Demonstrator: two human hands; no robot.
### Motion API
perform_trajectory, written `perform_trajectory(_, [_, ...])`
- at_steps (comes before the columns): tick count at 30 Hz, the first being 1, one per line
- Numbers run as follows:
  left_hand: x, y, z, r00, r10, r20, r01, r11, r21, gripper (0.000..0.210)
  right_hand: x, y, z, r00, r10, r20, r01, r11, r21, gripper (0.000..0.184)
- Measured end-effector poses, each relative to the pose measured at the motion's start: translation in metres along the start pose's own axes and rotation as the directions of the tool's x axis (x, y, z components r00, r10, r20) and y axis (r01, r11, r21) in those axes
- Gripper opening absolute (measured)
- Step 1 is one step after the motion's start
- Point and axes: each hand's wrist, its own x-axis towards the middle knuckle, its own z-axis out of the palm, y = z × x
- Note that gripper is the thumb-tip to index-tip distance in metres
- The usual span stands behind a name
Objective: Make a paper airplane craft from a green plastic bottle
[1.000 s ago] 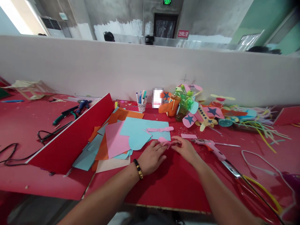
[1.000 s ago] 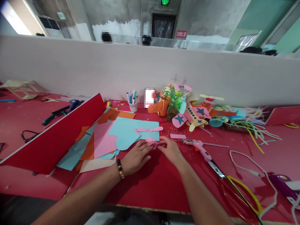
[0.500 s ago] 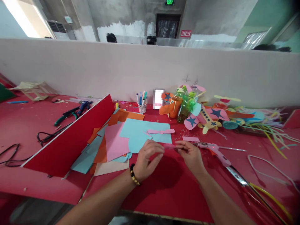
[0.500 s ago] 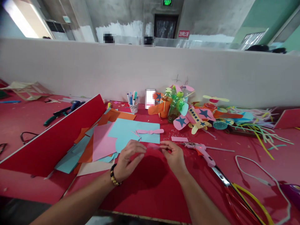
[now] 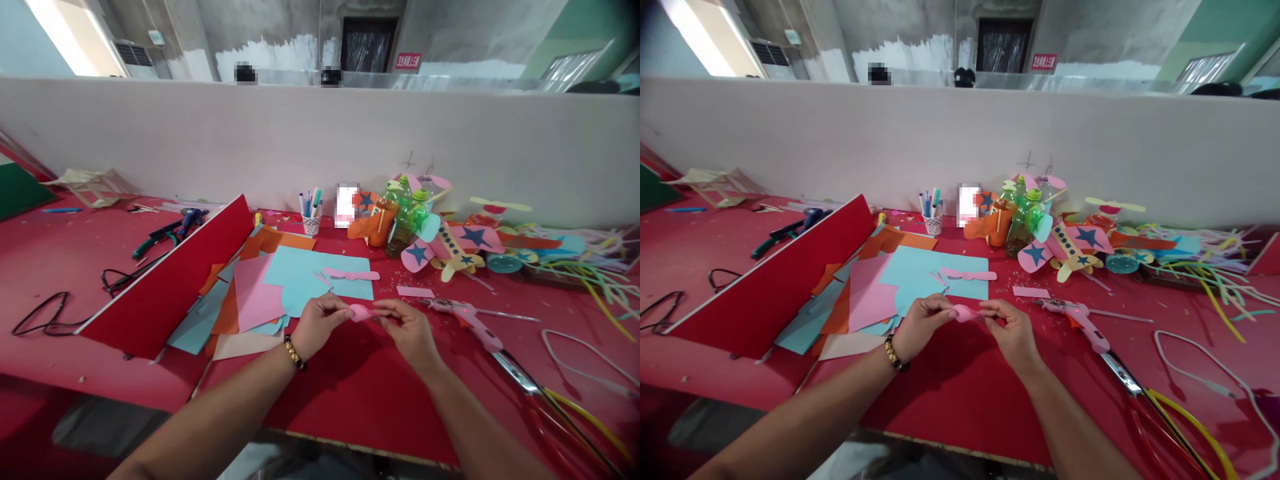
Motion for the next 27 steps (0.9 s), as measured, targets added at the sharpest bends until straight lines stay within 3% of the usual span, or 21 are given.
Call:
perform_trajectory(4, [0.001, -0.003, 0.001, 0.996, -0.088, -0.003, 0.086, 0.986, -0.143, 0.024, 0.000, 0.000, 0.000, 0.997, -0.041, 0.061, 0.042, 0.999, -0.013, 0.016])
perform_trajectory(8, [0.000, -0.006, 0.005, 0.983, -0.169, 0.068, 0.182, 0.911, -0.369, 0.027, 0.000, -0.002, 0.000, 0.985, -0.094, 0.147, 0.093, 0.996, 0.016, 0.011])
perform_trajectory(13, [-0.002, -0.005, 0.007, 0.955, -0.241, 0.172, 0.296, 0.800, -0.522, 0.028, 0.000, -0.009, -0.001, 0.972, -0.196, 0.128, 0.200, 0.979, -0.023, 0.016])
perform_trajectory(19, [-0.001, 0.001, 0.005, 0.893, -0.329, 0.306, 0.449, 0.645, -0.618, 0.023, -0.001, -0.012, -0.001, 0.957, -0.253, 0.141, 0.260, 0.965, -0.034, 0.017])
perform_trajectory(24, [-0.002, 0.000, 0.004, 0.898, -0.288, 0.334, 0.440, 0.635, -0.635, 0.021, -0.001, -0.010, -0.001, 0.950, -0.268, 0.157, 0.276, 0.961, -0.026, 0.020])
perform_trajectory(27, [-0.002, -0.001, 0.004, 0.884, -0.322, 0.339, 0.468, 0.607, -0.642, 0.025, -0.001, -0.010, -0.001, 0.943, -0.286, 0.169, 0.293, 0.956, -0.018, 0.023])
